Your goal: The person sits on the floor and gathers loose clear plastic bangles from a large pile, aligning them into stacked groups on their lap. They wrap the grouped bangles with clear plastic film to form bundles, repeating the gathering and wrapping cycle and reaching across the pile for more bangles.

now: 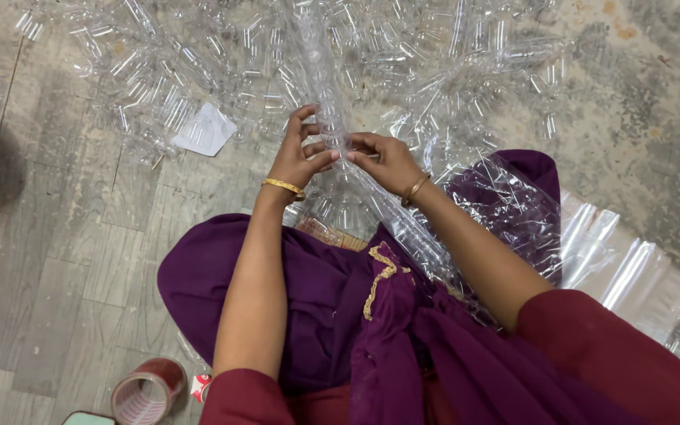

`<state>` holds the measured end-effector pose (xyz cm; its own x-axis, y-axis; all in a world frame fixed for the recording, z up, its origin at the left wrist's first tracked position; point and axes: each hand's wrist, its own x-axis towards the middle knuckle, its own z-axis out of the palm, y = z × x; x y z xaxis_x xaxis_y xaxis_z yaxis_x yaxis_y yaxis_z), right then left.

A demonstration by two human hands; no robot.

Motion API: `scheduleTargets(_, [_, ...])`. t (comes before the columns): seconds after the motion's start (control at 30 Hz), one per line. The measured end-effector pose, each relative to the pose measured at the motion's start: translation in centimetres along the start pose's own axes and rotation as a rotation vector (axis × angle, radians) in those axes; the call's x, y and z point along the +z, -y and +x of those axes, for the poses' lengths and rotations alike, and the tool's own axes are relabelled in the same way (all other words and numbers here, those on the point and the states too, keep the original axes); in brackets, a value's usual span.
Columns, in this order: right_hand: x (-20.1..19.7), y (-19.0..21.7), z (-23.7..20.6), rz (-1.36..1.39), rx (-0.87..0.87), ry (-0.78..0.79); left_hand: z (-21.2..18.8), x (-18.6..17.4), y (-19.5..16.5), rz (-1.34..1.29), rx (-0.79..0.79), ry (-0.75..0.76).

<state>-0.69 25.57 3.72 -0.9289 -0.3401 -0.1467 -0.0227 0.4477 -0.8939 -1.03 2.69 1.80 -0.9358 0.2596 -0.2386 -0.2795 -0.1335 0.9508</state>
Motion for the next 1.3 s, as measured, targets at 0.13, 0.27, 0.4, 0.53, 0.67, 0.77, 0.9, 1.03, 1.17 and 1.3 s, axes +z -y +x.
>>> scheduleTargets(0.13, [0.3, 1.7, -2.0, -0.183, -0.258, -0.163, 0.8, -0.9, 2.2, 0.452, 0.316, -0.089])
scheduleTargets(0.27, [1.0, 3.6, -3.6, -0.41, -0.423, -0.176, 0.9, -1.8, 3.2, 0.533, 0.207, -0.12])
scheduleTargets(0.4, [1.6, 4.4, -4.3, -0.451, -0.425, -0.159, 0.4, -1.5, 3.0, 0.612, 0.229, -0.11])
scheduleTargets(0.53, [2.1, 4.1, -4.3, -0.529, -0.437, -0.153, 0.1, -1.2, 2.5, 0.664, 0.21, -0.119])
scheduleTargets(0.67, [2.3, 3.5, -4.3, -0.717, -0.567, -0.248, -0.2, -1.2, 2.4, 0.686, 0.214, -0.104])
scheduleTargets(0.77, [1.9, 3.5, -4.3, -0.69, -0.539, -0.206, -0.3, -1.0, 2.3, 0.721, 0.18, -0.092])
scheduleTargets(0.9, [1.0, 4.0, -3.7, -0.508, -0.483, -0.236, -0.4, -0.5, 1.9, 0.758, 0.186, -0.081])
scheduleTargets(1.03, [-0.1, 4.5, -2.4, -0.205, -0.178, -0.205, -0.7, -0.2, 1.4, 0.738, 0.152, -0.049])
scheduleTargets(1.17, [-0.9, 4.9, -2.0, -0.377, -0.218, -0.236, -1.1, -0.1, 1.1, 0.74, 0.139, -0.033])
scheduleTargets(1.3, [-1.8, 5.3, -2.2, -0.703, -0.533, -0.452, -1.1, 0.0, 0.9, 0.735, 0.137, -0.039])
